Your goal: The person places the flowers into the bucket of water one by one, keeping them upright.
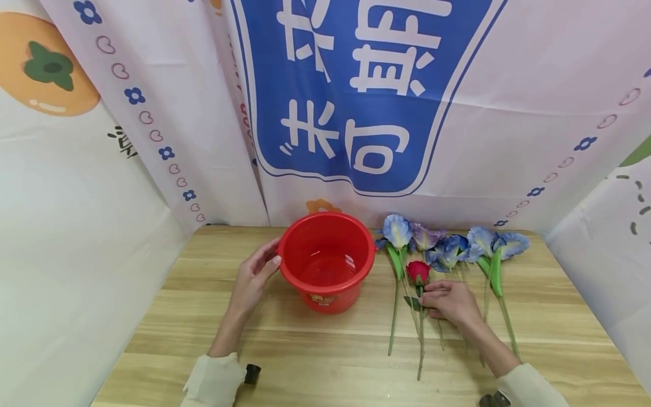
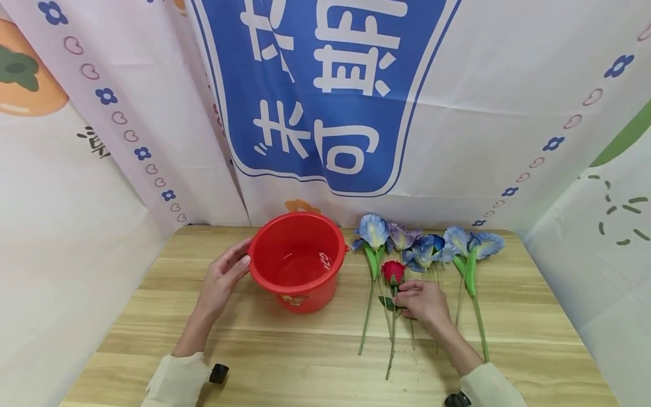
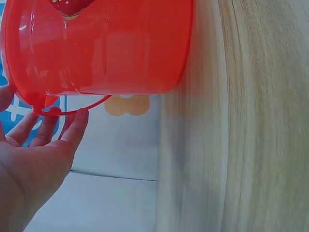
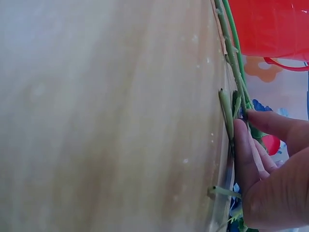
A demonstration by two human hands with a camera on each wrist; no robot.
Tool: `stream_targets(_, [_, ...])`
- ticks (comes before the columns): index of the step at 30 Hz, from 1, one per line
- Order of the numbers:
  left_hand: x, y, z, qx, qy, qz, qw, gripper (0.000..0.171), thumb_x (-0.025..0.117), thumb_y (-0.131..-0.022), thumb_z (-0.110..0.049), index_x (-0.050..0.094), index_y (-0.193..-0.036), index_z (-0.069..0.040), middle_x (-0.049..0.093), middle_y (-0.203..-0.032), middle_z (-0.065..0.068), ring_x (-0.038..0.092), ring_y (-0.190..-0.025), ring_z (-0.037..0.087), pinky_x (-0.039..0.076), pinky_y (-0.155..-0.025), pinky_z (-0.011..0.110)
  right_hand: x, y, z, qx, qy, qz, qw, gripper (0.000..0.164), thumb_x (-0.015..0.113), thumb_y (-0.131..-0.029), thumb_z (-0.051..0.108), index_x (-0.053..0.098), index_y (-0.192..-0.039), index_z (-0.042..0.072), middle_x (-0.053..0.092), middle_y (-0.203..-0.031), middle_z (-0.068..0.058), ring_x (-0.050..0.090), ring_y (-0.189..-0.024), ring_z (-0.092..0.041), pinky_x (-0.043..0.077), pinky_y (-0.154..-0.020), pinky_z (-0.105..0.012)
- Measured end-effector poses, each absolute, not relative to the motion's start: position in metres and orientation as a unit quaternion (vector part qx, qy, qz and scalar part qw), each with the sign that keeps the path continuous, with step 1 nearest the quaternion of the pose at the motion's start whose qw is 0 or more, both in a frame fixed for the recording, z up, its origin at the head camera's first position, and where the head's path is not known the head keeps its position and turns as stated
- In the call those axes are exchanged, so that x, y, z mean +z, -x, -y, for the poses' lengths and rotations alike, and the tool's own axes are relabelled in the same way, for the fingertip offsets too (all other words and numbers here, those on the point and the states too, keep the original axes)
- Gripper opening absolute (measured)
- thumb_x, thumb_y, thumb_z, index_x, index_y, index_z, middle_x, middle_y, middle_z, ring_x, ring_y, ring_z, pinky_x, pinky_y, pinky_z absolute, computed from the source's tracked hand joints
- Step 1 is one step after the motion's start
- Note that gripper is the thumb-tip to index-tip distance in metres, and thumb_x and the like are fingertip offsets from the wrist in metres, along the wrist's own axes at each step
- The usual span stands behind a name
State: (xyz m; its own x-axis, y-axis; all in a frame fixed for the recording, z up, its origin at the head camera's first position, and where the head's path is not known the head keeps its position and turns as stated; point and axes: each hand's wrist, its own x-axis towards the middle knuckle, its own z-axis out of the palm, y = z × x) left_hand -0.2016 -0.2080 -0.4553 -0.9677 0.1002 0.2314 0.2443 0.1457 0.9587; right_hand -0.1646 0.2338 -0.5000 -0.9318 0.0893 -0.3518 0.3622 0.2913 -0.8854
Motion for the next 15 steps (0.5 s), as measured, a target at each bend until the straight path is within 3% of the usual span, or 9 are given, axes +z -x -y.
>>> stream_targets(5, [-0.457, 0.202, 0.206, -0.639, 0.118, 0.758, 0.062, 0.048, 0.062, -0.109, -0.016, 0.055, -0.155, -0.004, 0.060, -0.152, 0.020, 0.060, -0.129, 0.001, 0.055, -0.105, 0.013, -0.498, 0.164, -0.239, -0.593, -0.146, -0.782, 0.129, 0.045, 0.079, -0.097, 0.010, 0.065, -0.136, -0.007, 0.081, -0.107, -0.009, 0.079, -0.090, -0.018, 0.069, -0.077, -0.036])
stream_targets(15, [-0.459, 0.201, 0.204, -0.651, 0.109, 0.749, 0.054, 0.049, 0.060, -0.111, -0.019, 0.053, -0.157, -0.007, 0.058, -0.156, 0.018, 0.060, -0.131, 0.002, 0.057, -0.103, 0.015, -0.481, 0.157, -0.248, -0.629, -0.117, -0.759, 0.121, 0.055, 0.075, -0.098, 0.004, 0.053, -0.146, -0.010, 0.073, -0.126, -0.019, 0.077, -0.096, -0.016, 0.069, -0.085, -0.038])
